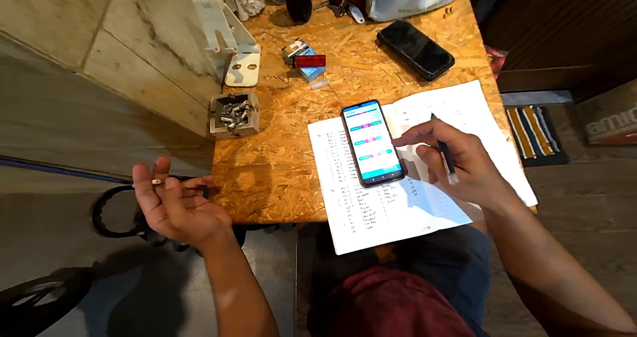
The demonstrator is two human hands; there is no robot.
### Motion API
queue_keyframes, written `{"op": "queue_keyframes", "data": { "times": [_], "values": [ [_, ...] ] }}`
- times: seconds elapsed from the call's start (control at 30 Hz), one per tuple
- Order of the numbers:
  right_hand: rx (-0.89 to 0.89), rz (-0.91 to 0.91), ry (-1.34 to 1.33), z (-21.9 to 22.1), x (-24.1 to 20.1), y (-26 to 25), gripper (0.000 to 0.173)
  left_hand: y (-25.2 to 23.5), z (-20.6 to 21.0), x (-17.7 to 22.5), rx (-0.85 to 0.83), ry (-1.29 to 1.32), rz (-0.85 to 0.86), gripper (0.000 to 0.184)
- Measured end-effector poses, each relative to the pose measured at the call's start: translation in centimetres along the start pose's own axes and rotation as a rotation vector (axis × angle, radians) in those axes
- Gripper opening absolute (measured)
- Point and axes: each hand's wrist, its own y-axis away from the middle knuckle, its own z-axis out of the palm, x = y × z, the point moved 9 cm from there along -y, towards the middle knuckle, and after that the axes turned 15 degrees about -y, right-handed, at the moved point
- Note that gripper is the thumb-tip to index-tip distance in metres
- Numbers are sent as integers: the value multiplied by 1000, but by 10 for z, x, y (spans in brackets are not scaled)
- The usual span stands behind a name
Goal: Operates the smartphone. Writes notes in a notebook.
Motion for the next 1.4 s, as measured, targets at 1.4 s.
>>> {"op": "queue_keyframes", "data": {
  "times": [1.4],
  "values": [
    [-61, 15, 110, 13, 0, -16, 28, 1, 1, 0, 7, 26, -14, 44]
  ]
}}
